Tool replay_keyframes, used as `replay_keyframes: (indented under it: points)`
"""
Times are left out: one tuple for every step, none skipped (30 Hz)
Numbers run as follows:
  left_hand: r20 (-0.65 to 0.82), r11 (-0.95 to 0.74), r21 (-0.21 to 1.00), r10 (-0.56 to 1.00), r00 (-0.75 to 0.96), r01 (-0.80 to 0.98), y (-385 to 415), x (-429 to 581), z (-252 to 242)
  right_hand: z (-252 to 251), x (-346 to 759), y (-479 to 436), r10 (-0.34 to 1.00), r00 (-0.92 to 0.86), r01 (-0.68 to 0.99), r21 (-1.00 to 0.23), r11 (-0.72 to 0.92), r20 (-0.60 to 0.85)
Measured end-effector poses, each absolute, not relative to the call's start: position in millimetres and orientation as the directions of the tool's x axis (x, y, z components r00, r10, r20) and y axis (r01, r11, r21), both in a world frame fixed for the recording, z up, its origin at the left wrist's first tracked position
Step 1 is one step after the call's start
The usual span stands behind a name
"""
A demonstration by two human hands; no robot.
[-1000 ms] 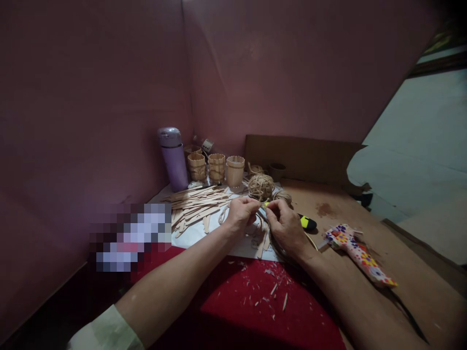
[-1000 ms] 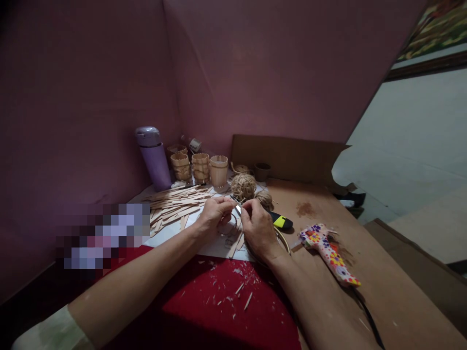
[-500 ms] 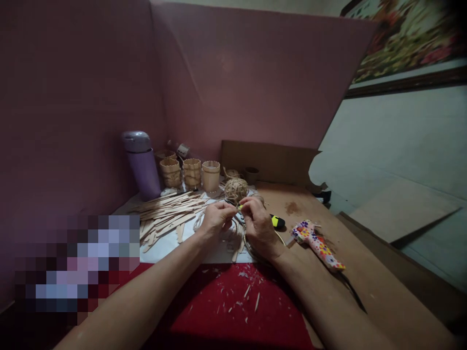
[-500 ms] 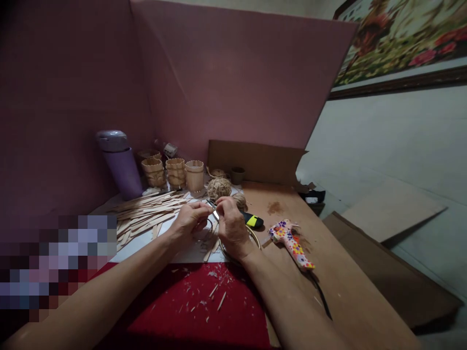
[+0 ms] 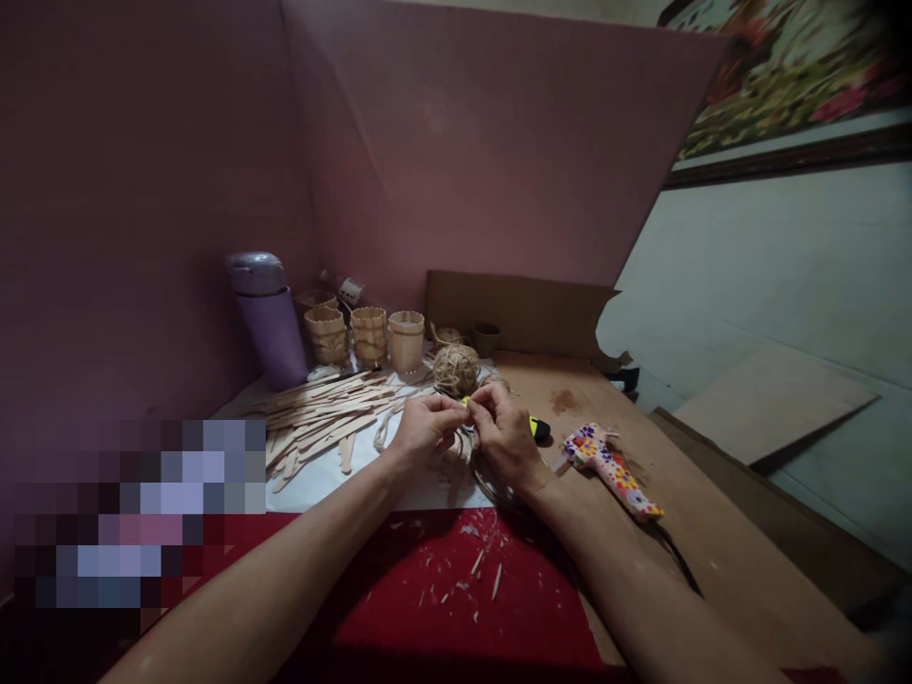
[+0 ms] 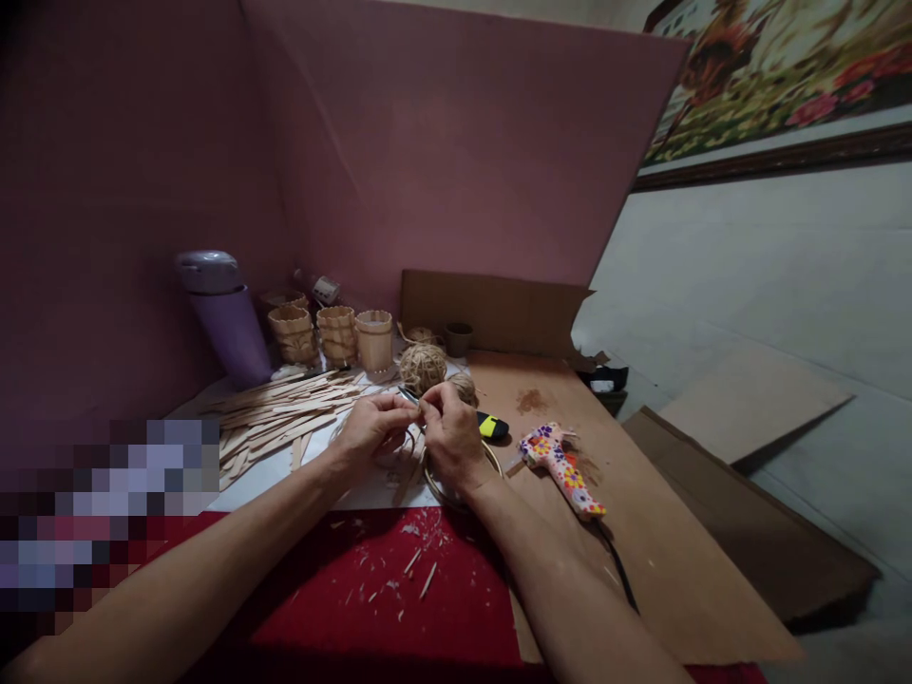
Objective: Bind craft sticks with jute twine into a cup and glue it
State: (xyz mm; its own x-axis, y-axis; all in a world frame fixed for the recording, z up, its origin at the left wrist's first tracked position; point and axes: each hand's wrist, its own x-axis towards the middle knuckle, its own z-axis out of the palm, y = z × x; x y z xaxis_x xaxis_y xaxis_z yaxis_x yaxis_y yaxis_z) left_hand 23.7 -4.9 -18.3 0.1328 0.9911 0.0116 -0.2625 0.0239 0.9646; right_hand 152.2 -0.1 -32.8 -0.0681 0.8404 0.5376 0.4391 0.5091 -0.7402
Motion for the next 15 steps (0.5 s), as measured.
replay_keyframes:
  points:
    - [0.015, 0.024, 0.963, 0.99, 0.144, -0.268, -5.2, 23.9, -18.5, -32.9, 152.0, 0.3, 0.841, -0.065, 0.427, -0.747, 0.51, 0.537]
    - [0.016, 0.026, 0.961, 0.988, 0.151, -0.275, -5.2, 24.0, -19.0, -33.2, 151.9, 0.7, 0.841, -0.062, 0.416, -0.752, 0.511, 0.537]
    - [0.015, 0.029, 0.961, 0.988, 0.154, -0.276, -5.0, 23.9, -19.6, -33.7, 151.7, 1.2, 0.841, -0.056, 0.406, -0.757, 0.511, 0.538]
    - [0.012, 0.03, 0.962, 0.988, 0.151, -0.272, -4.6, 23.8, -20.3, -34.5, 151.6, 1.7, 0.841, -0.049, 0.399, -0.762, 0.511, 0.539]
    - [0.01, 0.028, 0.965, 0.99, 0.143, -0.262, -4.1, 23.7, -21.0, -35.3, 151.5, 2.3, 0.842, -0.044, 0.392, -0.765, 0.51, 0.538]
    - [0.011, 0.022, 0.969, 0.991, 0.132, -0.246, -3.6, 23.4, -21.6, -36.3, 151.4, 2.9, 0.843, -0.036, 0.387, -0.771, 0.507, 0.536]
    - [0.017, 0.011, 0.974, 0.992, 0.121, -0.228, -3.1, 23.2, -22.0, -37.3, 151.3, 3.5, 0.847, -0.028, 0.38, -0.778, 0.501, 0.531]
    - [0.028, -0.004, 0.978, 0.993, 0.113, -0.209, -2.8, 23.0, -22.0, -38.1, 151.3, 4.0, 0.852, -0.022, 0.371, -0.787, 0.493, 0.523]
    - [0.041, -0.02, 0.982, 0.993, 0.109, -0.19, -2.7, 22.8, -21.8, -38.9, 151.3, 4.4, 0.859, -0.018, 0.36, -0.798, 0.484, 0.512]
    - [0.054, -0.034, 0.984, 0.993, 0.11, -0.172, -2.8, 22.7, -21.3, -39.4, 151.2, 4.7, 0.867, -0.015, 0.347, -0.811, 0.472, 0.498]
    - [0.062, -0.044, 0.987, 0.992, 0.111, -0.155, -3.2, 22.7, -20.5, -39.8, 151.2, 4.8, 0.876, -0.013, 0.331, -0.825, 0.458, 0.482]
    - [0.067, -0.05, 0.989, 0.991, 0.113, -0.141, -3.7, 22.8, -19.5, -39.9, 151.0, 4.8, 0.886, -0.016, 0.311, -0.84, 0.444, 0.462]
    - [0.067, -0.053, 0.99, 0.991, 0.112, -0.129, -4.3, 23.0, -18.6, -39.9, 150.6, 4.6, 0.896, -0.024, 0.289, -0.855, 0.43, 0.443]
    - [0.066, -0.053, 0.991, 0.992, 0.106, -0.121, -4.7, 23.4, -17.7, -39.8, 150.1, 4.4, 0.905, -0.031, 0.265, -0.869, 0.417, 0.425]
    - [0.066, -0.054, 0.992, 0.993, 0.101, -0.115, -5.1, 23.9, -17.0, -39.5, 149.4, 4.1, 0.912, -0.036, 0.241, -0.882, 0.405, 0.409]
